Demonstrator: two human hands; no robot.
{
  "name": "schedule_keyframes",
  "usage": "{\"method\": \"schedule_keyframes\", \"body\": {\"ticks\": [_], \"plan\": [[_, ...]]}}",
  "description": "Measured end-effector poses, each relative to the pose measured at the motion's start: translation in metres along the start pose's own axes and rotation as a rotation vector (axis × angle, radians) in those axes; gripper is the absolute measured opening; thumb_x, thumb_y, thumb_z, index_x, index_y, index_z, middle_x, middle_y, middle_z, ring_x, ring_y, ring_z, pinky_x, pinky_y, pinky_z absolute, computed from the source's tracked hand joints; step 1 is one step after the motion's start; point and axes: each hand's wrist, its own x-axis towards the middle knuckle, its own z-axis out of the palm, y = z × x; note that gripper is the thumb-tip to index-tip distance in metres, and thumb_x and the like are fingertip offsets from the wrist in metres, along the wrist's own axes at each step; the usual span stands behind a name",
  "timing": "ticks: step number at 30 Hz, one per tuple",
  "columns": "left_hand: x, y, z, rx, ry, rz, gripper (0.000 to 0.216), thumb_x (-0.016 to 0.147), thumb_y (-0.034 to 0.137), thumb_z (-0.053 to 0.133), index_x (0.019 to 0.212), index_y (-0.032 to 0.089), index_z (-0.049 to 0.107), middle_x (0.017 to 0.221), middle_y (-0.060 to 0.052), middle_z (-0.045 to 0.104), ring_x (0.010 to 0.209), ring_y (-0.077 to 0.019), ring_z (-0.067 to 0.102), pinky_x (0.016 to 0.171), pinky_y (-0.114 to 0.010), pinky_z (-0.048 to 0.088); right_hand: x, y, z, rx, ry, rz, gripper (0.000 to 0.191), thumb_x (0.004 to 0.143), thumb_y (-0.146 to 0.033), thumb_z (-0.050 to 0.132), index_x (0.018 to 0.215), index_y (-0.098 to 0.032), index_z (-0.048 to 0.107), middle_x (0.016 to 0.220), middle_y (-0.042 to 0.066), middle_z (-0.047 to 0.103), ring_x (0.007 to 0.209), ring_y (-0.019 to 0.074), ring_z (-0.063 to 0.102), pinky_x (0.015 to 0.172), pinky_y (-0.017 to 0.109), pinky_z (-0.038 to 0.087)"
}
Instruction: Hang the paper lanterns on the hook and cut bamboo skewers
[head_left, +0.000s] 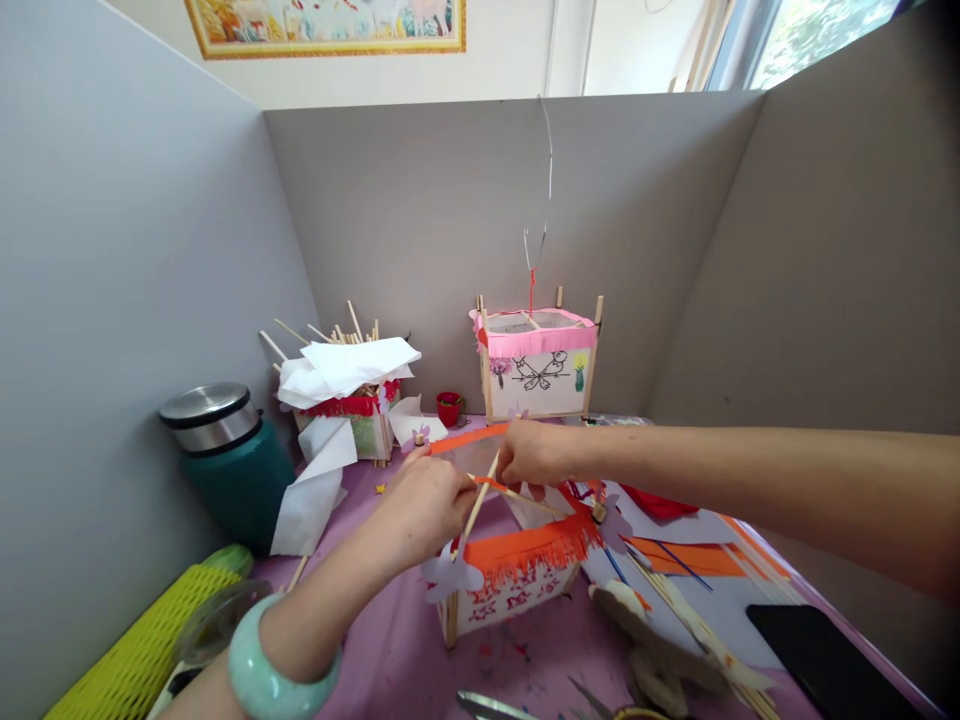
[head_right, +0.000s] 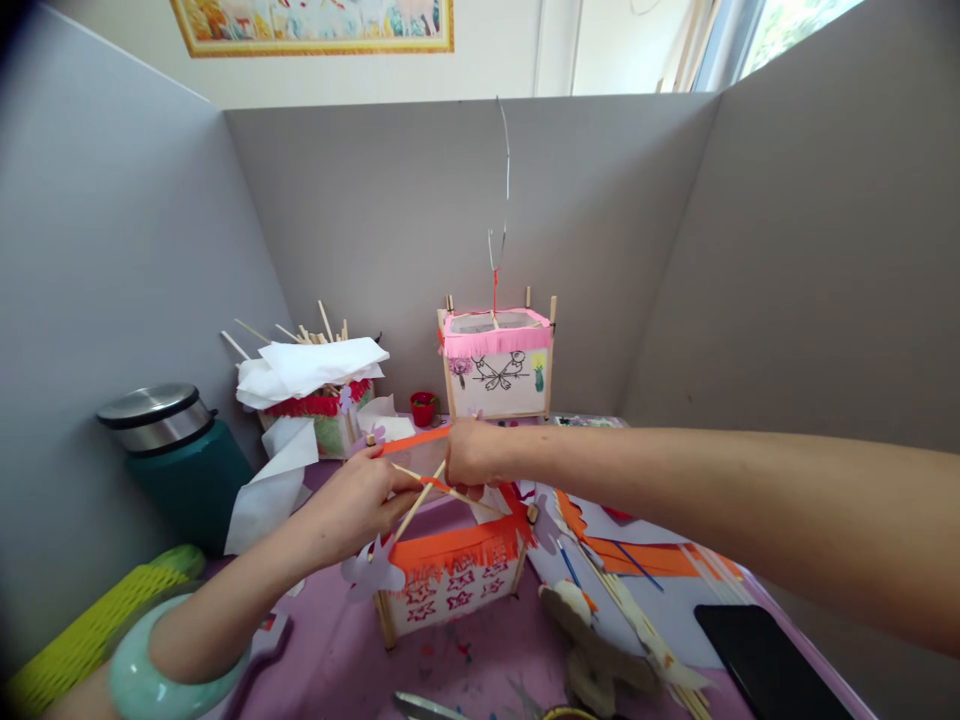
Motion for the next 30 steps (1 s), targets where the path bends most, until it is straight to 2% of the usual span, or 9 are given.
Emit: {"method": "schedule_keyframes", "body": {"ticks": [6,10,14,20,23,26,30], "plan": [[0.0,0.0,-0.001,-0.024,-0.013,-0.014,0.032,0.081,0.025,0.043,0.063,0.022,0.069,0.048,0.001,0.058,0.051,-0.013,0.05,0.095,-0.039,0.029,0.003,0.008,0.003,0.07,-0.145,0.019,0.017,0.069,-0.009,0.052,0.074,-0.014,0.068,0.046,0.0,0.054,0.038,0.0081,0.044,0.041,0.019,0.033],[0.0,0.003,-0.003,-0.021,-0.03,-0.011,0.032,0.082,0.024,0.042,0.071,0.024,0.072,0.053,0.0,0.062,0.055,-0.0146,0.054,0.098,-0.041,0.026,0.005,0.006,0.005,0.139,-0.135,0.037,0.014,0.072,-0.009,0.052,0.067,-0.013,0.064,0.046,-0.001,0.053,0.038,0.0079,0.045,0.04,0.019,0.032],[0.001,0.005,-0.006,-0.045,-0.065,-0.052,0.033,0.084,0.027,0.041,0.076,0.026,0.073,0.053,0.0,0.064,0.058,-0.0153,0.057,0.102,-0.043,0.023,0.013,0.007,0.008,0.281,-0.123,0.079,0.012,0.074,-0.008,0.052,0.072,-0.014,0.062,0.049,-0.003,0.051,0.036,0.0053,0.041,0.035,0.017,0.024],[-0.001,0.005,-0.007,-0.089,-0.069,-0.056,0.032,0.084,0.033,0.042,0.085,0.028,0.073,0.047,0.002,0.061,0.056,-0.0149,0.056,0.1,-0.045,0.024,0.023,0.018,0.005,0.552,-0.329,0.087,0.02,0.081,-0.004,0.044,0.081,-0.015,0.06,0.053,-0.005,0.05,0.038,0.0025,0.042,0.034,0.012,0.023],[-0.001,0.005,-0.008,-0.084,-0.07,-0.056,0.031,0.083,0.03,0.043,0.085,0.028,0.074,0.046,0.001,0.06,0.056,-0.0152,0.056,0.1,-0.044,0.025,0.02,0.024,0.0,0.644,-0.435,0.056,0.025,0.081,-0.002,0.042,0.086,-0.015,0.062,0.065,-0.002,0.058,0.041,0.0009,0.044,0.034,0.01,0.023],[0.0,0.006,-0.007,-0.095,-0.074,-0.058,0.03,0.082,0.028,0.044,0.081,0.029,0.074,0.046,0.001,0.061,0.055,-0.0153,0.055,0.101,-0.045,0.023,0.018,0.028,-0.002,0.745,-0.533,0.003,0.028,0.078,-0.001,0.045,0.092,-0.014,0.064,0.085,0.002,0.065,0.043,-0.0003,0.045,0.032,0.009,0.021],[0.002,0.004,-0.003,-0.122,-0.055,-0.069,0.028,0.08,0.029,0.047,0.08,0.031,0.075,0.045,0.001,0.061,0.05,-0.0145,0.051,0.102,-0.046,0.021,0.017,0.03,-0.002,0.768,-0.572,-0.017,0.028,0.075,-0.002,0.049,0.094,-0.015,0.066,0.097,0.003,0.066,0.044,-0.0005,0.046,0.032,0.009,0.023]]}}
